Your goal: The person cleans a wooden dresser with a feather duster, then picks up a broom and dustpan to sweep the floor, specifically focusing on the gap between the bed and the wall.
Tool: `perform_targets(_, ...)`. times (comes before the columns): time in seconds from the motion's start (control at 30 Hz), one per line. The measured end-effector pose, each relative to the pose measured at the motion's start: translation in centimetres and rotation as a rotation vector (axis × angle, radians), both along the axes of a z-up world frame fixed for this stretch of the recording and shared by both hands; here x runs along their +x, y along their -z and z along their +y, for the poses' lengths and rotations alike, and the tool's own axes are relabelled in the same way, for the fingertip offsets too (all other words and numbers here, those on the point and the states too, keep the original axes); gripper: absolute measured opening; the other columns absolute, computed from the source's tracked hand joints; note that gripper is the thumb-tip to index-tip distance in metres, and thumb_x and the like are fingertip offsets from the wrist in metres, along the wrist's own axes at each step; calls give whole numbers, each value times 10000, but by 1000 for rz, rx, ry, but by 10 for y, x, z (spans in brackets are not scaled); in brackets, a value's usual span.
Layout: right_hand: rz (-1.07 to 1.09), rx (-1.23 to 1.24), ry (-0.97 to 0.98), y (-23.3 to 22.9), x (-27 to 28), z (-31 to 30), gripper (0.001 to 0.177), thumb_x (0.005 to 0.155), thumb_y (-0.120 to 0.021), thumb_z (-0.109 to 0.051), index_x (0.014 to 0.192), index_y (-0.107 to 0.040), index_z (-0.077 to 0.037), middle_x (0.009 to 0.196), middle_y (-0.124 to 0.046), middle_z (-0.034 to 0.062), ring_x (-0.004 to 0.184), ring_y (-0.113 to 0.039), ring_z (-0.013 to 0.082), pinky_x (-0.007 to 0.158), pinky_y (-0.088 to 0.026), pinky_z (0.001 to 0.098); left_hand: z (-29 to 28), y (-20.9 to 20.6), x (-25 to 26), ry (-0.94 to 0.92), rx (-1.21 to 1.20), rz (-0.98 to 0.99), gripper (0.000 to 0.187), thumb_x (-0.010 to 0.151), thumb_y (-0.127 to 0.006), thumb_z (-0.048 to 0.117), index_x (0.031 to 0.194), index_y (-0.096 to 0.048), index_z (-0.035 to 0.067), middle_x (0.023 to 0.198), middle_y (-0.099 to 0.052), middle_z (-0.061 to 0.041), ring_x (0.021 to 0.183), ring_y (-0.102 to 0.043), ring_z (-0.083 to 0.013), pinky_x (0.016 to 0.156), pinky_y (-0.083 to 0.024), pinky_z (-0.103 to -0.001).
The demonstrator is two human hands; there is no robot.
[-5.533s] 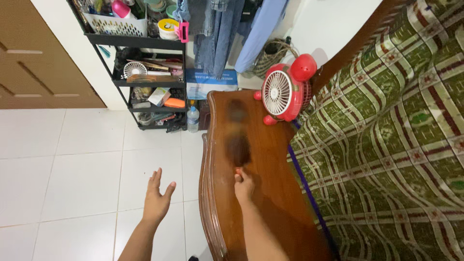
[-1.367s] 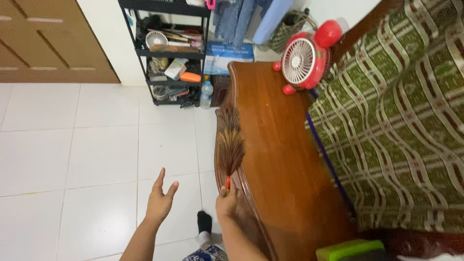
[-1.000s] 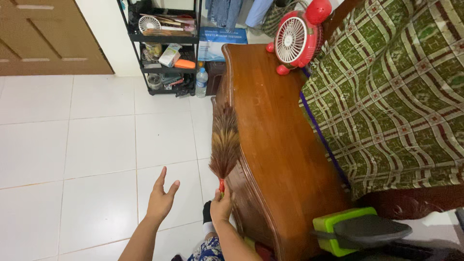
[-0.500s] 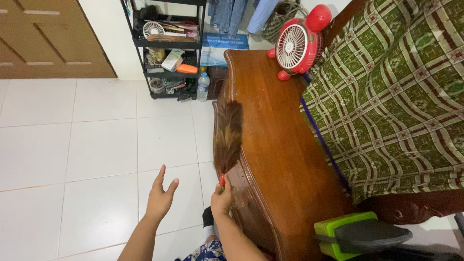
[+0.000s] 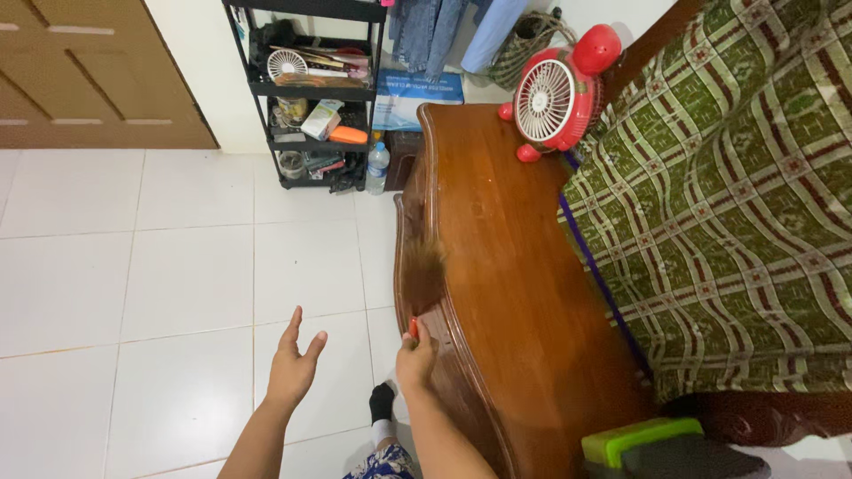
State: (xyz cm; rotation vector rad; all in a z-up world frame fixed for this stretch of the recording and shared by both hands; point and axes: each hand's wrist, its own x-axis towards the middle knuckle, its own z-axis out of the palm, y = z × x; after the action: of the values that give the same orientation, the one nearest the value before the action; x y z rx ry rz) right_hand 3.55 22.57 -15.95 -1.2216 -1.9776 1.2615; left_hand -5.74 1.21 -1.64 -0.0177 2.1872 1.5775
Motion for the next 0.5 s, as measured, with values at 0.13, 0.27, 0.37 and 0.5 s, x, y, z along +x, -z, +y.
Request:
perform_targets(0.13, -97, 161, -196, -21, -4, 9, 525, 869, -699, -47, 1380, -612, -129, 1181, -584, 184, 1075, -621, 345, 917, -528, 425, 17, -3, -17, -4, -54, -16, 845, 889, -667, 420, 1611, -276, 223, 1647, -324, -133, 1527, -293, -323, 1196, -301, -463)
perform_targets(0.27, -119, 137, -78, -30, -32, 27, 486, 900, -682, -70, 1378, -614, -132, 1190, -605, 159, 1101, -630, 315, 960, -534, 396, 44, -3, -36, -3, -48, -39, 838, 893, -661, 426, 1613, -279, 229, 1650, -331, -123, 1519, -301, -335, 1196, -307, -459)
perform_targets(0.37, -143, 47, 0, -41, -45, 46, 475, 914, -663, -70, 1381, -610, -145, 1239, -581, 158, 1119, -642, 299, 971, -536, 386, 64, 2, -48, 1, -18, -41, 836, 895, -665, 416, 1611, -279, 224, 1651, -321, -126, 1528, -279, -333, 1197, -297, -456)
perform_targets(0.5, -195, -45, 19, -47, -66, 62, 461, 949, -643, -94, 1404, -596, -145, 1271, -541, 178, 1136, -621, 312, 973, -530, 383, 78, 8, -64, 1, -16, -66, 846, 889, -668, 406, 1612, -270, 218, 1652, -315, -128, 1532, -270, -322, 1194, -295, -454)
